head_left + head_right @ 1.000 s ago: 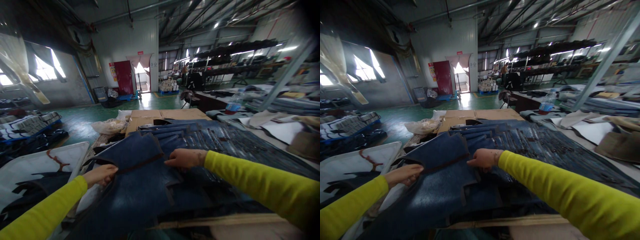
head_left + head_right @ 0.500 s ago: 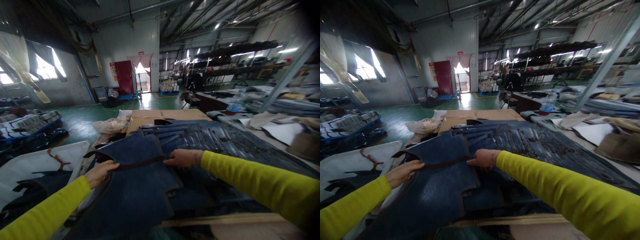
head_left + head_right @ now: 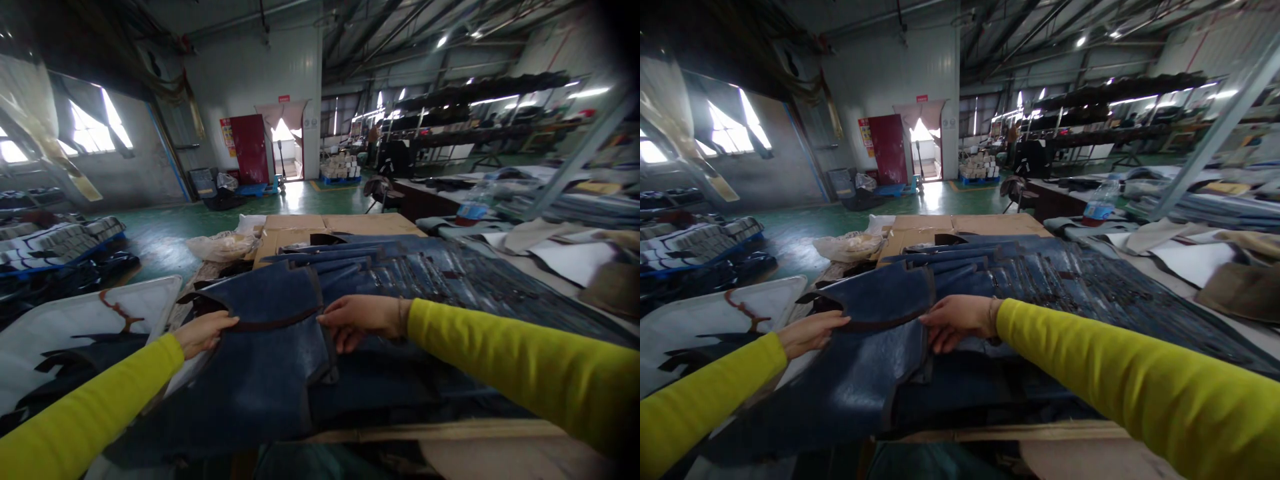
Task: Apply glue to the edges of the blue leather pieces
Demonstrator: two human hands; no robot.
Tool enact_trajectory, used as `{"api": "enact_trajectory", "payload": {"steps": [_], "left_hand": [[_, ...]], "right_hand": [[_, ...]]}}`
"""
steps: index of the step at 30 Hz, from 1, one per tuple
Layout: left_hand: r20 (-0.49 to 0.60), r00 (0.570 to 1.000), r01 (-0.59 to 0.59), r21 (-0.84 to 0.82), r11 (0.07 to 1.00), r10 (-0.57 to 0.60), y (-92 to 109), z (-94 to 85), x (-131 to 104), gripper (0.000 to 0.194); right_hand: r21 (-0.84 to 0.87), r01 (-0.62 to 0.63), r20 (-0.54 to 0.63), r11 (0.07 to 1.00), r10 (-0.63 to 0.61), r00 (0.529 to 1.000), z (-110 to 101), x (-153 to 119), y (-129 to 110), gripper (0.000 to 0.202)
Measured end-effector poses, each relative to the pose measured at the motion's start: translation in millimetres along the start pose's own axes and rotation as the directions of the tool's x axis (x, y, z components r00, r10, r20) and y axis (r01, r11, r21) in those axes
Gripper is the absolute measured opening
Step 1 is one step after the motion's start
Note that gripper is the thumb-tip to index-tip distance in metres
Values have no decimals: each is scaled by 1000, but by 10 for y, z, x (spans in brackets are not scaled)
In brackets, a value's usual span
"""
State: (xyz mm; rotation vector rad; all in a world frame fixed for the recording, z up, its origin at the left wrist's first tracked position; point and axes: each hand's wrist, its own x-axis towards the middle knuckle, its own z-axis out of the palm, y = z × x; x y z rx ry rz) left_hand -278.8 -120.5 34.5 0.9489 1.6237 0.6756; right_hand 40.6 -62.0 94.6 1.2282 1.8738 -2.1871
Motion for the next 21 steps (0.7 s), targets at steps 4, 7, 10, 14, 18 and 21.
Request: {"api": "enact_trajectory", "payload": {"steps": [4,7,10,14,18,21], "left_hand": [[-61,997,-32,145,989,41,39,35,-67,48],[-31,976,-206,218,954,218,38,26,-55,42],[-18,939,-340,101,935,344,17,13,-24,41],[52,939,-318,-240,917,339,70,-17,-51,65],[14,954,-279,-316,907,298,121,-117,-47,76],[-23,984,-174,-256,951,174,31,-142,33,69]], "right_hand": [[75,-17,-43,997,21,999,151,11,-8,15],[33,-15,-70,999,17,997,191,7,-45,13],[-53,-21,-64,998,18,998,200,18,-81,16],[-242,-52,-100,969,28,995,229,93,-89,20],[-483,-105,-145,869,38,989,269,184,-96,23],[-629,-101,-139,771,17,990,289,230,-107,26]]}}
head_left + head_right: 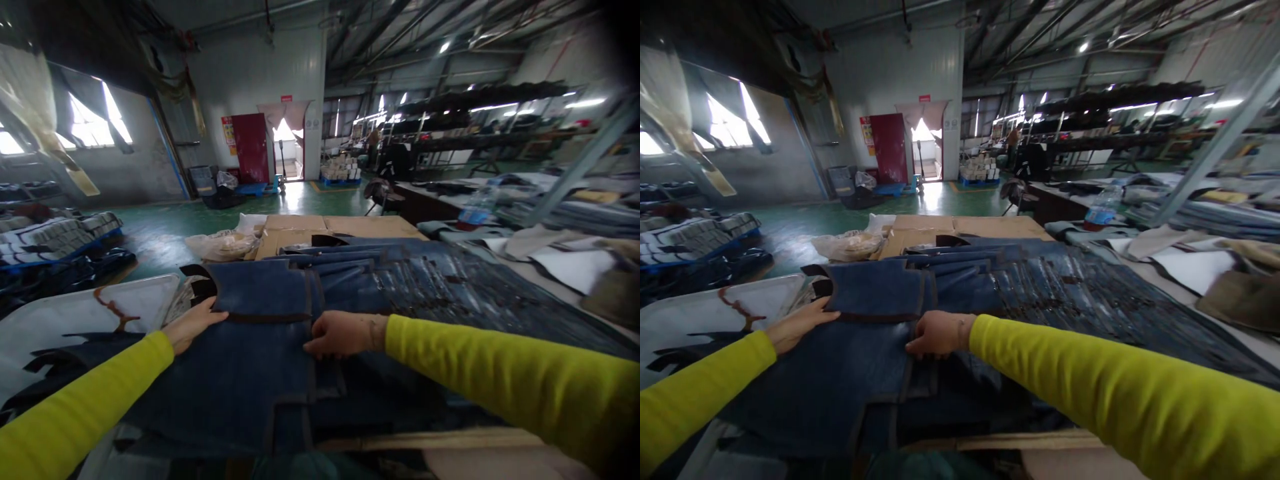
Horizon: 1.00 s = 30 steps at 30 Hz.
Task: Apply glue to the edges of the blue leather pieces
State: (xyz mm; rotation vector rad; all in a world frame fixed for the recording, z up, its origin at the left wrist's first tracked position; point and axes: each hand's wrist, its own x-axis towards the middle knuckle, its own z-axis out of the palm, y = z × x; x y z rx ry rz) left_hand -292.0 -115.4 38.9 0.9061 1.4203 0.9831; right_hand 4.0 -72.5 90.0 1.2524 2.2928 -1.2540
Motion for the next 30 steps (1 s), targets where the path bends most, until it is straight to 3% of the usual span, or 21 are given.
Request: {"api": "enact_trajectory", "payload": {"steps": [5,10,12,16,18,22,25,30], "left_hand": [[2,996,89,46,995,-89,-247,46,61,55],[-52,985,166,55,985,-163,-291,7,91,51],[-6,976,219,1,976,-219,-297,-35,125,48],[116,941,328,-100,939,-316,-337,-75,216,44],[80,957,287,-109,952,-280,-357,-74,253,43],[-19,984,177,-77,981,-179,-371,-57,273,38],[14,980,199,-114,973,-199,-363,-54,259,33],[60,965,264,-165,950,-257,-332,-131,237,31]], "right_hand": [[-123,-81,-37,989,77,996,-51,19,41,25],[-286,-133,-156,949,91,984,-207,-21,202,33],[-211,-174,-159,962,142,977,-250,-11,263,34],[173,-183,-87,968,200,976,-261,51,318,26],[384,-137,-84,913,182,980,-251,73,316,18],[708,23,-90,706,57,994,-246,87,265,9],[754,39,-44,656,-9,999,-263,100,170,8],[630,126,-101,767,-79,992,-356,74,-71,16]]}}
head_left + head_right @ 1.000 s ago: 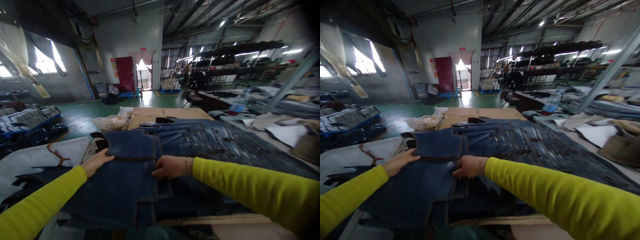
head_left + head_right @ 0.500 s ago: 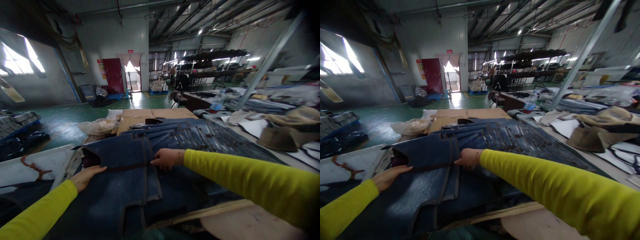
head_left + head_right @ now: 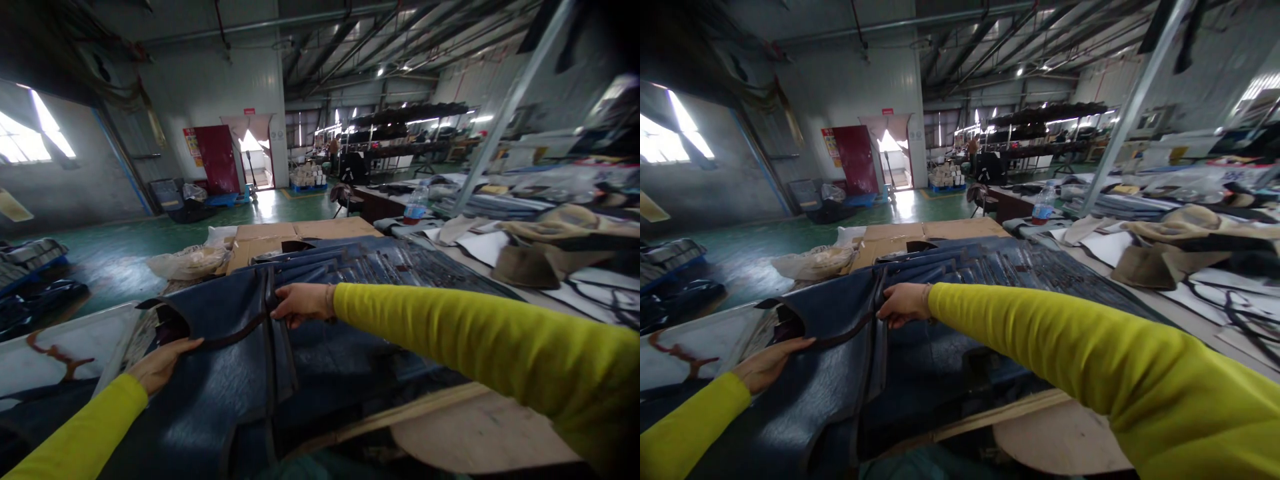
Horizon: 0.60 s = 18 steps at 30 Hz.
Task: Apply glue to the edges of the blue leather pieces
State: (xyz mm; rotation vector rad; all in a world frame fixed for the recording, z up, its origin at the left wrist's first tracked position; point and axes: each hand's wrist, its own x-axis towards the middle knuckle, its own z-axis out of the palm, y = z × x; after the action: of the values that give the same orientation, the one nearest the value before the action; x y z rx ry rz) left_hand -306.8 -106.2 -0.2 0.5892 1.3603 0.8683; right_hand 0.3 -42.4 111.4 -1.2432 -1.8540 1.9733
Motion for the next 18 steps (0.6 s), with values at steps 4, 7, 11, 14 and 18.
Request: {"api": "enact_trajectory", "payload": {"steps": [4,7,11,14,18], "left_hand": [[-42,999,25,-65,998,-28,87,-89,-64,33],[-56,998,1,-77,997,-5,149,-114,-106,30],[-100,994,-53,-171,984,37,154,-77,-83,29],[-79,997,-30,-196,980,14,147,-12,-49,28],[-153,986,-82,-158,984,58,315,142,-126,19]], "right_hand": [[-91,171,49,981,-167,985,-12,-78,-264,23],[-74,256,78,964,-251,965,-55,-118,-427,31],[-23,298,90,954,-295,951,-124,-91,-479,35],[4,280,81,960,-280,957,-178,-53,-377,33],[23,217,35,976,-218,975,-271,-68,-186,25]]}}
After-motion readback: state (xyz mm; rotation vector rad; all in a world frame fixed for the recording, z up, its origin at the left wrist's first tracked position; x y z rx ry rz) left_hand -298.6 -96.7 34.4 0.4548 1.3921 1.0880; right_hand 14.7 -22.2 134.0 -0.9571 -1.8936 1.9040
